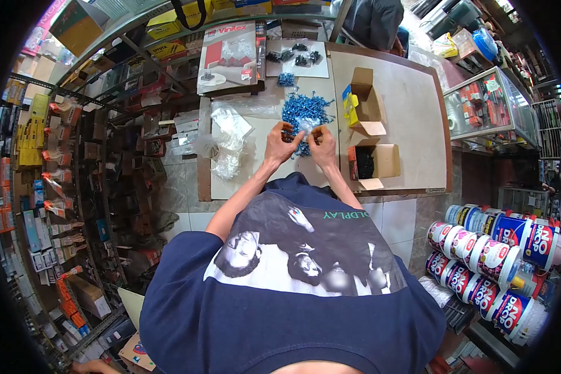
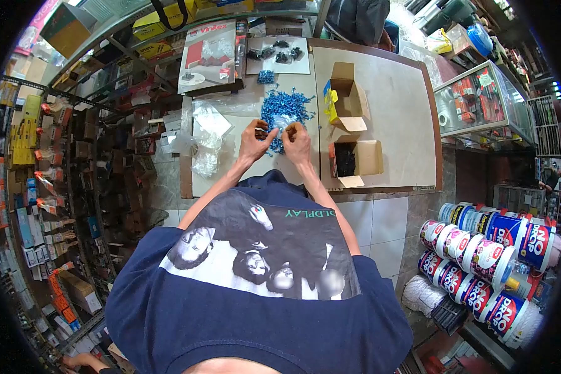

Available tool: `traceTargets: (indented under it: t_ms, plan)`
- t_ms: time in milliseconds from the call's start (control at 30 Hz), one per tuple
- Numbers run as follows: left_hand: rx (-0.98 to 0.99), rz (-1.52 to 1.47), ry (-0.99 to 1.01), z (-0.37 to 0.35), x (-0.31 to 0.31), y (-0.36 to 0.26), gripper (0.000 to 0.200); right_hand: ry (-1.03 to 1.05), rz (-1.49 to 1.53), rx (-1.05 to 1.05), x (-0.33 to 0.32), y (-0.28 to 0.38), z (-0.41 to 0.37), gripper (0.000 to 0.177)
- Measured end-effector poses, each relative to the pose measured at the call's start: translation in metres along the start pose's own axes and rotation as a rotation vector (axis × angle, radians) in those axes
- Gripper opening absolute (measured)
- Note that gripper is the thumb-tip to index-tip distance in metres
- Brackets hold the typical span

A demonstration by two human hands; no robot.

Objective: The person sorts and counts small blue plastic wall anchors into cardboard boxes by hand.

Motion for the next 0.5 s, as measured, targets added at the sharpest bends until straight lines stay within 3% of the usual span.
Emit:
traceTargets:
  t_ms: [100, 167, 267, 333, 500]
  plan:
    - [-0.11, -0.101, 0.012, 0.001, 0.009, 0.019, 0.036, 0.126, 0.039, 0.099, 0.003, 0.011, -0.002, 0.011]
    - [-0.176, -0.143, 0.038, 0.004, 0.006, 0.027, 0.038, 0.118, 0.082, 0.017, 0.005, 0.008, -0.001, 0.012]
    - [-0.118, -0.103, 0.005, 0.004, 0.0, 0.026, 0.025, 0.093, 0.05, 0.018, 0.007, 0.003, -0.004, 0.013]
    - [-0.037, -0.063, -0.036, 0.007, 0.003, 0.022, 0.022, -0.042, -0.127, -0.037, 0.0, 0.003, 0.001, 0.013]
    - [0.116, 0.003, -0.065, 0.008, 0.0, 0.008, 0.016, -0.017, -0.207, -0.125, 0.002, 0.021, 0.001, 0.015]
Point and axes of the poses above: each hand's wrist, its own z-axis towards the middle knuckle, its own x-axis out of the palm, y = z × x, the point moved 4 cm from there along z, towards the middle knuckle, and after that the axes turned 3 degrees about -x, right-handed, at the moved point
